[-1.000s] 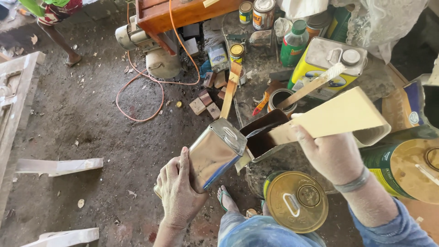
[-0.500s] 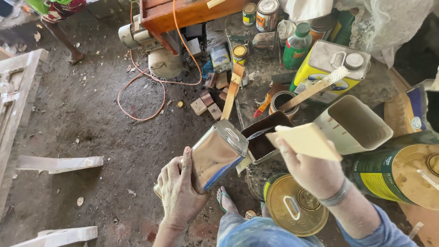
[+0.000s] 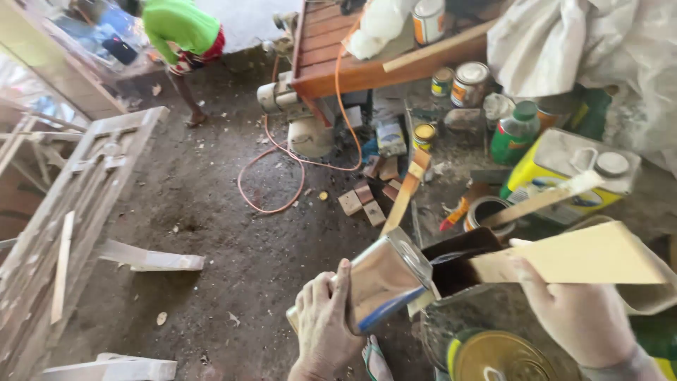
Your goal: Mixing liquid components and pouring them into a larger container in a workshop setting.
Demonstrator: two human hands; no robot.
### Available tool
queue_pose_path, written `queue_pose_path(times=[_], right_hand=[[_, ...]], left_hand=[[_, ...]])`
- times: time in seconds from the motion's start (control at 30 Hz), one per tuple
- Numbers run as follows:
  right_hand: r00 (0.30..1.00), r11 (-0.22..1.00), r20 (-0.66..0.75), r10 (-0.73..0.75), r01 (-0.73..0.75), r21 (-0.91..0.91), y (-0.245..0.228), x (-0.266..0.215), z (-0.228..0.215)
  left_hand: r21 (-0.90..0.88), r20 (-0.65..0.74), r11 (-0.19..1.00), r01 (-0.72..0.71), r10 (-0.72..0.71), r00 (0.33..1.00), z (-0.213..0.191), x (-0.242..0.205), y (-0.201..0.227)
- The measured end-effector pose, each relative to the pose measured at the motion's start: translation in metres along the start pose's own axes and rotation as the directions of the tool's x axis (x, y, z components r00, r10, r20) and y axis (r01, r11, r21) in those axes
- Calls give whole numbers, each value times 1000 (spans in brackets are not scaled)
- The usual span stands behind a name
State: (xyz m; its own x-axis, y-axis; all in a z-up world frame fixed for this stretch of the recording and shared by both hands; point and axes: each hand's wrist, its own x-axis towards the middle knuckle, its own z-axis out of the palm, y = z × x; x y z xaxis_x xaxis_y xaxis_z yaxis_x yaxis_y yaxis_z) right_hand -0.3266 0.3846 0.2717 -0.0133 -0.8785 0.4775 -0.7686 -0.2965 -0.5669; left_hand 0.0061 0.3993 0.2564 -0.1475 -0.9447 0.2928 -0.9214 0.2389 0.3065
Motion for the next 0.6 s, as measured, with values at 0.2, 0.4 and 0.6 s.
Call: queue_pose_path(times=[0.2,0.4,0.6], right_hand=[[998,990,-35,44,-48,-136,17,-3,2],[994,975,46,100,-88,-204,21,-11,33],[977,992,180,116,-107,-61,53,-21,61]], left_hand=[[-27,51,1000,12,-11,999,7,-3,-5],[-71,82,997,6,0,997,2,-1,-6],[-66,118,998,-8,15,993,3,-1,-9]])
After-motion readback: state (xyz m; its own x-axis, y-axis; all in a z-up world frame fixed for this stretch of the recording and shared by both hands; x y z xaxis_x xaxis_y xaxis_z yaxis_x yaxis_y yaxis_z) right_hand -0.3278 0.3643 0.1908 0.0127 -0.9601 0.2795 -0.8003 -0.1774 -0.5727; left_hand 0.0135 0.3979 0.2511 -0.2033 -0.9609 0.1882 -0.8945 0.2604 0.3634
